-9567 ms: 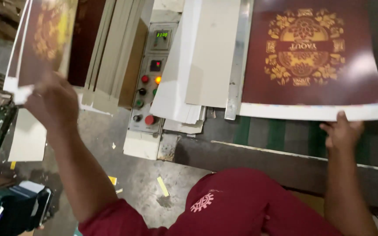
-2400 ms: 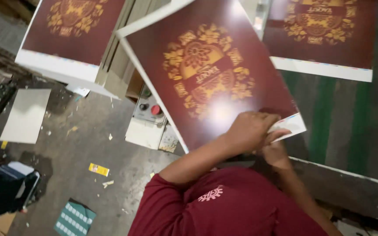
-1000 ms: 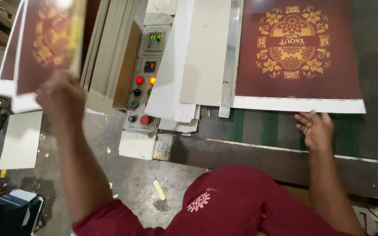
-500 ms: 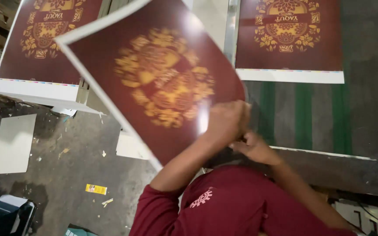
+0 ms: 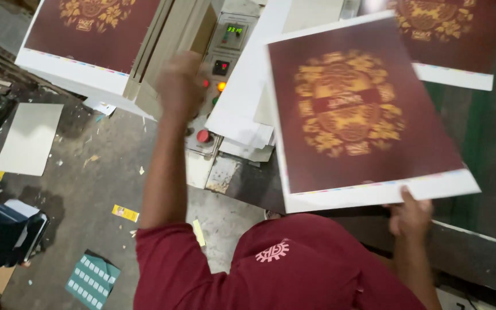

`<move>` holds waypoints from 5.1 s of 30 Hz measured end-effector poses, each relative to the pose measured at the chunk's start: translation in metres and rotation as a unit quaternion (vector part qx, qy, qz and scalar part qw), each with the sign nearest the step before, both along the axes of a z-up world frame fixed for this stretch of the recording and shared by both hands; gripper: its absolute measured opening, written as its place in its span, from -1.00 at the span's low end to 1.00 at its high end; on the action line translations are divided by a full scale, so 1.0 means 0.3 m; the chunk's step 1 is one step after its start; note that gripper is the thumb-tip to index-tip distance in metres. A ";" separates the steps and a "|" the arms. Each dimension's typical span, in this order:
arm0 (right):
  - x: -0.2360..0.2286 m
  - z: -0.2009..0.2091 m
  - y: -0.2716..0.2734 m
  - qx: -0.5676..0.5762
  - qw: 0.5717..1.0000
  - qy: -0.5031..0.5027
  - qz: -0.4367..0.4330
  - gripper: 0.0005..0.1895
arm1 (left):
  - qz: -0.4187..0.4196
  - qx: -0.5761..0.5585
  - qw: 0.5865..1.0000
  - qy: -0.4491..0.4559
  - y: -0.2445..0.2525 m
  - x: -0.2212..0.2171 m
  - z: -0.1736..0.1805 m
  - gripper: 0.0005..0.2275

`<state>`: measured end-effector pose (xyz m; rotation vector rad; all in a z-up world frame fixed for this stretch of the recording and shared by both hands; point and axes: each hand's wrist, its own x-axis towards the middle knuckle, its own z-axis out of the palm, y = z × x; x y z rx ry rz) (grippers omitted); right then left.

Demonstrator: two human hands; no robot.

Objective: The person repeatedly picks up large printed sheets from a pile on the left and places them onto a stack on the right. The sheets feature a maroon and gold design. The person handles the sheets by hand, moving them one at a time in a repetitive manner.

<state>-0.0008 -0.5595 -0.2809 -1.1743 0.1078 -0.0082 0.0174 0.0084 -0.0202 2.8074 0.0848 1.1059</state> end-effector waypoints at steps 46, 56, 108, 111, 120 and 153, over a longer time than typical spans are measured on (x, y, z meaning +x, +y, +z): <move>0.030 0.071 0.333 -0.187 0.919 0.004 0.346 -0.34 | -0.284 -0.123 0.946 0.102 -0.954 -0.012 -0.230 -0.77; 0.027 0.062 0.171 0.005 0.986 0.107 0.127 -0.83 | -0.261 -0.170 0.943 0.119 -0.569 0.076 -0.204 -0.86; 0.055 0.105 0.244 -0.148 0.962 0.149 0.175 -0.45 | -0.245 -0.241 0.933 0.105 -0.708 -0.082 -0.062 -0.82; 0.017 0.143 0.331 -0.108 0.934 0.039 0.339 -0.38 | -0.278 -0.222 0.931 0.080 -0.877 -0.061 -0.151 -0.78; -0.001 0.010 0.246 -0.097 0.971 0.056 0.210 -0.85 | -0.282 -0.161 0.929 0.177 -0.873 -0.027 -0.173 -0.69; -0.098 -0.033 -0.271 -0.067 0.978 0.110 -0.164 -0.75 | 0.218 0.107 0.935 0.260 0.555 -0.208 0.063 -0.79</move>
